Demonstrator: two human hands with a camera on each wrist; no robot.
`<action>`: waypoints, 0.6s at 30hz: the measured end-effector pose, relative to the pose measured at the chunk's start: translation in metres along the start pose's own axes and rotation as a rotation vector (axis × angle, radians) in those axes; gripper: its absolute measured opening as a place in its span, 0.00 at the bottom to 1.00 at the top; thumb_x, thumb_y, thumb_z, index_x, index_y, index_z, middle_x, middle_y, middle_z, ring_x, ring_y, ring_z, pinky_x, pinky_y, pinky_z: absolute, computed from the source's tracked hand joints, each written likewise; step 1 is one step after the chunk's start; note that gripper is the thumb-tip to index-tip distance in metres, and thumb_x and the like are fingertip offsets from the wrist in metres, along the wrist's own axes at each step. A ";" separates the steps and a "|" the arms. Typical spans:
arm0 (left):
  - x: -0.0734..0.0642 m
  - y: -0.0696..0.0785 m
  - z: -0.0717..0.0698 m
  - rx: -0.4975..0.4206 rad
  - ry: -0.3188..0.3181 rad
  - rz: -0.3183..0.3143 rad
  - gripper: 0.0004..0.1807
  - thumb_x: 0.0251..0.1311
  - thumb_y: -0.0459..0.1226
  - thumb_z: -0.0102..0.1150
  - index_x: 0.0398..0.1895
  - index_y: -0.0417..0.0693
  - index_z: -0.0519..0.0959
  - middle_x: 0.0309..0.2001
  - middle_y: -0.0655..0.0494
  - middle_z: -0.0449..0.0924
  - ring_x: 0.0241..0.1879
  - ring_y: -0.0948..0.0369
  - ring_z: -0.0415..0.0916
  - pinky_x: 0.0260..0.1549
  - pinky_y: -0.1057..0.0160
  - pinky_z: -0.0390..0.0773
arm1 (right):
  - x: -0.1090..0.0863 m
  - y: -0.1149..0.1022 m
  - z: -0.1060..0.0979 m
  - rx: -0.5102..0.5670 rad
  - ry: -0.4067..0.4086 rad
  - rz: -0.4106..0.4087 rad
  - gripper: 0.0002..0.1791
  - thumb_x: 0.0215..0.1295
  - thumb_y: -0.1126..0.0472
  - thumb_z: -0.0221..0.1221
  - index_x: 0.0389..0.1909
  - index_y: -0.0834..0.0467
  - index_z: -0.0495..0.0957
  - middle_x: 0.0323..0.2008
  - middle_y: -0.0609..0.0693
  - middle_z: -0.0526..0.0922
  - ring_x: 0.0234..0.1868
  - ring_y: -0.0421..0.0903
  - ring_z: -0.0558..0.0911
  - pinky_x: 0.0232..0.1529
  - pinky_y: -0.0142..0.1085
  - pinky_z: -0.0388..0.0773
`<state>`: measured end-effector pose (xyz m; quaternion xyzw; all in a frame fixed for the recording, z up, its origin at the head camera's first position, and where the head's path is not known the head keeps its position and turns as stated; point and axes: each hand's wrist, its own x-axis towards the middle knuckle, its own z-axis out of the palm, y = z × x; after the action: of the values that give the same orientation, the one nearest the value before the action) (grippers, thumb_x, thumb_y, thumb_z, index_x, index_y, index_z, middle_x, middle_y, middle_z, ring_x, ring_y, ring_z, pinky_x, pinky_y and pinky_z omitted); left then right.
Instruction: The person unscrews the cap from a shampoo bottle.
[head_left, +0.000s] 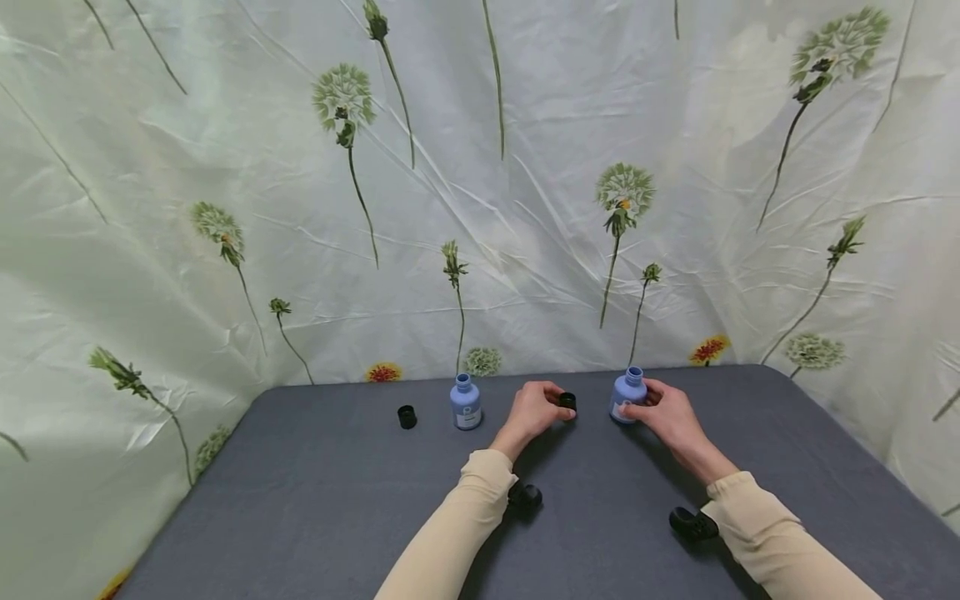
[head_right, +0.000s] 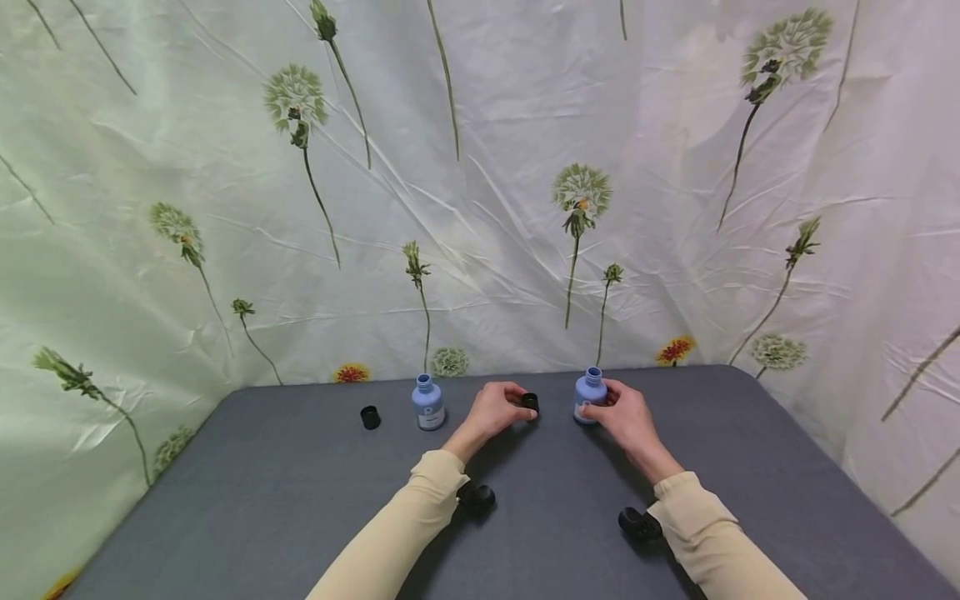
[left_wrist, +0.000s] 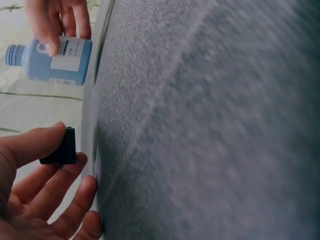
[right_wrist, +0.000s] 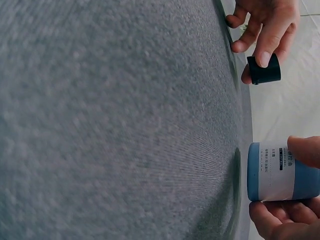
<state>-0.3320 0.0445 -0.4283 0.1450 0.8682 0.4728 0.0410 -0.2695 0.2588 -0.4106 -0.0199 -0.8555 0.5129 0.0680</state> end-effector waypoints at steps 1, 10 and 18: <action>0.001 0.001 0.001 0.003 0.002 -0.004 0.17 0.52 0.36 0.75 0.47 0.46 0.84 0.37 0.56 0.83 0.35 0.60 0.78 0.31 0.63 0.77 | 0.001 0.000 0.000 -0.001 0.002 0.002 0.36 0.62 0.65 0.65 0.67 0.75 0.62 0.60 0.72 0.72 0.60 0.63 0.74 0.55 0.49 0.74; 0.006 0.007 0.006 0.055 0.000 -0.003 0.17 0.52 0.37 0.75 0.45 0.45 0.85 0.35 0.56 0.82 0.32 0.60 0.75 0.31 0.63 0.76 | 0.008 0.002 0.001 0.001 0.003 0.013 0.36 0.62 0.66 0.64 0.67 0.76 0.61 0.59 0.73 0.72 0.61 0.64 0.73 0.56 0.51 0.73; 0.007 0.012 0.013 0.141 -0.012 0.005 0.18 0.51 0.38 0.76 0.45 0.45 0.85 0.34 0.57 0.82 0.31 0.61 0.76 0.32 0.63 0.76 | 0.009 0.006 -0.002 -0.003 0.000 0.014 0.36 0.62 0.67 0.64 0.67 0.77 0.60 0.59 0.74 0.71 0.61 0.65 0.73 0.56 0.52 0.72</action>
<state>-0.3337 0.0636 -0.4247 0.1524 0.8988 0.4096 0.0345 -0.2781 0.2641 -0.4143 -0.0260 -0.8561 0.5121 0.0643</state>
